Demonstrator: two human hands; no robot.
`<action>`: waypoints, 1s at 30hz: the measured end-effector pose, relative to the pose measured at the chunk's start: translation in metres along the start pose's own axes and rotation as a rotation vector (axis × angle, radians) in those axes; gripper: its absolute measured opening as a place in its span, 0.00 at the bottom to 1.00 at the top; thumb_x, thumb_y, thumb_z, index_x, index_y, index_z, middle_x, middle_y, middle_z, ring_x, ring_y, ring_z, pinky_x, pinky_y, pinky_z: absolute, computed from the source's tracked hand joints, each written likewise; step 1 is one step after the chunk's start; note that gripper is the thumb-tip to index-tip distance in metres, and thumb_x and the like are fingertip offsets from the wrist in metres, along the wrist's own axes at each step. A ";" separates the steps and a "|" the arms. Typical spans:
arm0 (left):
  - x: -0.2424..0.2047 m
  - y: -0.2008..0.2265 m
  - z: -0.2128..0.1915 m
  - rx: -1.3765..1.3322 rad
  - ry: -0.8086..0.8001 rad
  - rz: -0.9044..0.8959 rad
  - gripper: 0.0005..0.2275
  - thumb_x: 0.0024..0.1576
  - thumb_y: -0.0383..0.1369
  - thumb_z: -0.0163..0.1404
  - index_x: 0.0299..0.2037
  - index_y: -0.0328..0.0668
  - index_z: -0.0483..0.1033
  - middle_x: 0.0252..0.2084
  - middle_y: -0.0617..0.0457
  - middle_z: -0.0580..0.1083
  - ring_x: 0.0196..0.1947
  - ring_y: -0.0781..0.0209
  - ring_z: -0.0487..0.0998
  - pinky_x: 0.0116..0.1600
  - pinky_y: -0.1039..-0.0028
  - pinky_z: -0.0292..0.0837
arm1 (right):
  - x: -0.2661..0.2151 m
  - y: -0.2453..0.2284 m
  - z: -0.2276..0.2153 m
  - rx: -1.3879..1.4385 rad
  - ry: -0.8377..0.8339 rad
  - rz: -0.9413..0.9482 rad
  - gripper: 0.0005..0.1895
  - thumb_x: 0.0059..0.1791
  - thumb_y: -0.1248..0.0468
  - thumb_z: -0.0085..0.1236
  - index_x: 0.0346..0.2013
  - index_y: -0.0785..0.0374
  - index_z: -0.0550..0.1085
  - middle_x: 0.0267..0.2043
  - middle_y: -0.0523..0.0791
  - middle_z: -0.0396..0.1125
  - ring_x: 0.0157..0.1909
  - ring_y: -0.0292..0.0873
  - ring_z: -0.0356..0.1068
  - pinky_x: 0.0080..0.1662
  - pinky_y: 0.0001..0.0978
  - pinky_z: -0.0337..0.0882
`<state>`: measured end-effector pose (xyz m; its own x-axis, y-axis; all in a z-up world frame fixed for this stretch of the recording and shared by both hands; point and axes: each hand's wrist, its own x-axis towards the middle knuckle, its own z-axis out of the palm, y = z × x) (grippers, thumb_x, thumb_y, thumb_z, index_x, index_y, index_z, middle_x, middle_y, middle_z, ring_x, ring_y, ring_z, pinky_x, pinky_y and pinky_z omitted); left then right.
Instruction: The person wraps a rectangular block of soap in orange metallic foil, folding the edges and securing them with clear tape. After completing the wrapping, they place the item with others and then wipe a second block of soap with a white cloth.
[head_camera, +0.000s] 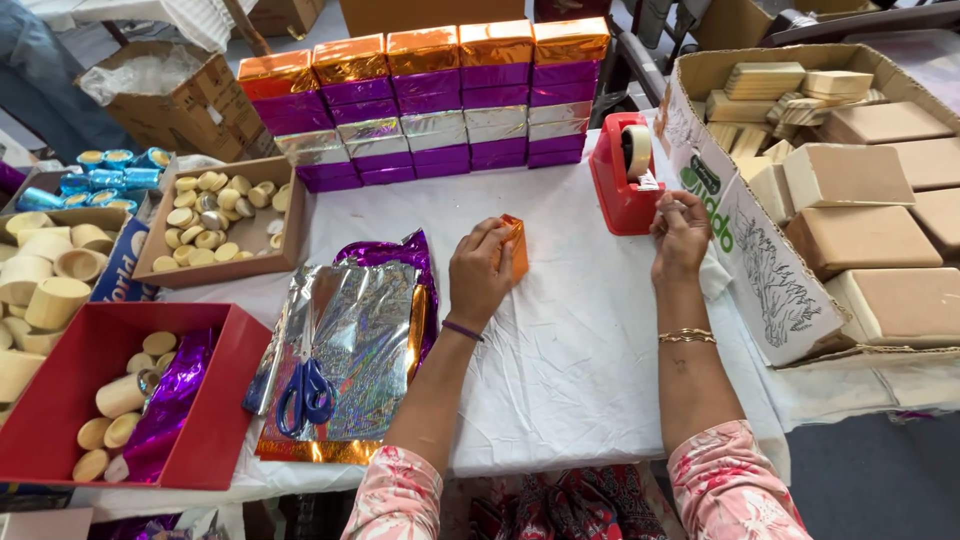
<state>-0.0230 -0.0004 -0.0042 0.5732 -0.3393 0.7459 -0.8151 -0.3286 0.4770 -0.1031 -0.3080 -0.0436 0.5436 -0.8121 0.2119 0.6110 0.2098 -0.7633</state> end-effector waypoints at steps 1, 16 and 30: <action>0.000 0.004 -0.003 0.003 0.003 -0.005 0.09 0.58 0.27 0.55 0.48 0.38 0.80 0.54 0.49 0.77 0.48 0.50 0.79 0.55 0.65 0.76 | -0.002 0.002 0.003 -0.001 -0.005 0.004 0.03 0.54 0.68 0.61 0.41 0.57 0.76 0.34 0.38 0.72 0.28 0.30 0.64 0.32 0.21 0.65; 0.006 0.018 -0.013 0.038 -0.076 0.082 0.21 0.55 0.30 0.57 0.59 0.48 0.67 0.45 0.53 0.80 0.36 0.53 0.79 0.41 0.65 0.76 | -0.030 -0.010 0.068 -0.156 -0.154 -0.115 0.05 0.57 0.68 0.62 0.47 0.61 0.77 0.34 0.37 0.68 0.30 0.28 0.62 0.33 0.21 0.65; -0.001 0.013 -0.002 0.009 -0.029 0.049 0.18 0.55 0.30 0.58 0.54 0.48 0.68 0.41 0.54 0.79 0.38 0.52 0.80 0.42 0.64 0.76 | -0.050 -0.004 0.112 -0.171 -0.501 0.258 0.08 0.53 0.68 0.60 0.45 0.66 0.80 0.35 0.41 0.72 0.33 0.30 0.66 0.39 0.22 0.69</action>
<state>-0.0344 -0.0025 0.0027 0.5353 -0.3806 0.7541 -0.8414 -0.3190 0.4363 -0.0676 -0.2072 0.0173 0.8935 -0.3815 0.2368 0.3439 0.2423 -0.9072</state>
